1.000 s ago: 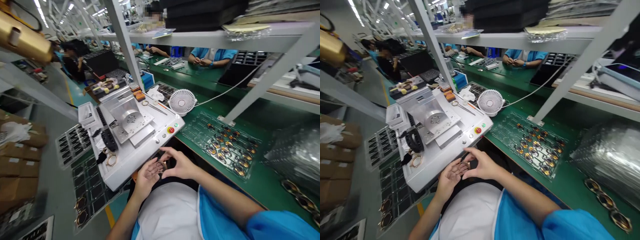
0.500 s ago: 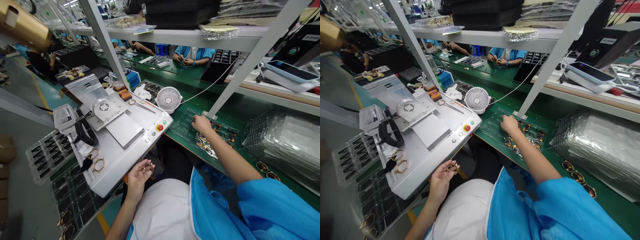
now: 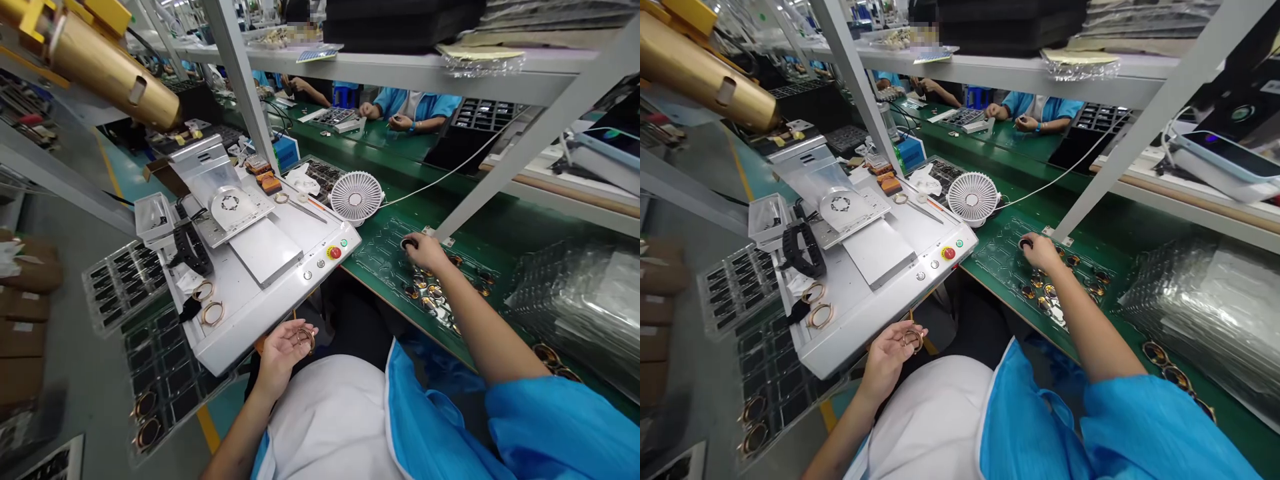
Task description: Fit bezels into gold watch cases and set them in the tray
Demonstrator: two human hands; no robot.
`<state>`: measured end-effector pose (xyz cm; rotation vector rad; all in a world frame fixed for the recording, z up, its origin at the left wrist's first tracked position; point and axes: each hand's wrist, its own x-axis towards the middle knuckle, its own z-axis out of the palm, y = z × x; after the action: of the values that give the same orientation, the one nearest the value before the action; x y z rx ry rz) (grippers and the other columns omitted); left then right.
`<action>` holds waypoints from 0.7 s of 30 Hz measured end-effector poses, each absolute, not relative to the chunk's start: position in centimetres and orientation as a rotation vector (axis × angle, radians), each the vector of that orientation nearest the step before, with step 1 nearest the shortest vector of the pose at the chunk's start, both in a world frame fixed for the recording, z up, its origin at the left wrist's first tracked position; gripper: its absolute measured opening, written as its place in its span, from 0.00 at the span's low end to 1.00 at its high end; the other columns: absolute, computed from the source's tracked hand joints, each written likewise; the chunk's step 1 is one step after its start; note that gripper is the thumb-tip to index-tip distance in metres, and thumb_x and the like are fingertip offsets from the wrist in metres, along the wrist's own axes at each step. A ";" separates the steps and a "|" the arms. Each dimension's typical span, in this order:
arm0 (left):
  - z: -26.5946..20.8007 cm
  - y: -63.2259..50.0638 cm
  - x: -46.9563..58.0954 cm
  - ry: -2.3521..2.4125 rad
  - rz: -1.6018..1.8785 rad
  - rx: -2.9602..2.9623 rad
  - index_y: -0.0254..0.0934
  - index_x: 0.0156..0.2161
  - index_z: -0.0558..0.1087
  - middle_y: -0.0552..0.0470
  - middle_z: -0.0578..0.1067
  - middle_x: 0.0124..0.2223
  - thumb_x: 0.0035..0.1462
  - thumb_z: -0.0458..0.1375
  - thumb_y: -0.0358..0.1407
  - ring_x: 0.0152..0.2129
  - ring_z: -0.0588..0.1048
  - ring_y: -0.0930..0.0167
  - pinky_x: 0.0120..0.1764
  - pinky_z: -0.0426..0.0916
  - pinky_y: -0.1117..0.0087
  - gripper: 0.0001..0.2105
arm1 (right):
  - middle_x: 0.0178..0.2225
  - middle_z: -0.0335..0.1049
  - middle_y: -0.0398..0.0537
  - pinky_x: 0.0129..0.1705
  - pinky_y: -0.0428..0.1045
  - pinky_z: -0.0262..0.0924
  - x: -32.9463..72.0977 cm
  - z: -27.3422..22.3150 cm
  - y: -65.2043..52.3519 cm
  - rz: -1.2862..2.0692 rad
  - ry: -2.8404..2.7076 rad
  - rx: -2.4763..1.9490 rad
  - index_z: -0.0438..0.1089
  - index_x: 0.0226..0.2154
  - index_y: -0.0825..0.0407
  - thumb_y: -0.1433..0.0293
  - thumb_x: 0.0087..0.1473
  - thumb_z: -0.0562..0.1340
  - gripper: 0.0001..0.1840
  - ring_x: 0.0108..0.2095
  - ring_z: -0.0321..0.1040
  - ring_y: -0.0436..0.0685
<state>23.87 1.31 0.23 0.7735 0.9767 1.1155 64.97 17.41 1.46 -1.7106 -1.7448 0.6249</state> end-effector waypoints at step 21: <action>2.9 1.4 23.4 0.677 1.056 0.777 0.45 0.60 0.75 0.37 0.73 0.63 0.34 0.81 0.44 0.41 0.84 0.58 0.37 0.76 0.67 0.43 | 0.35 0.75 0.48 0.27 0.46 0.70 45.1 4.7 8.0 1.041 -1.870 -0.757 0.79 0.38 0.48 0.67 0.68 0.60 0.12 0.26 0.72 0.50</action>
<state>23.39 1.38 2.90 0.7770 0.6767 1.0555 45.05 8.04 4.67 -0.7568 -1.8695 1.0415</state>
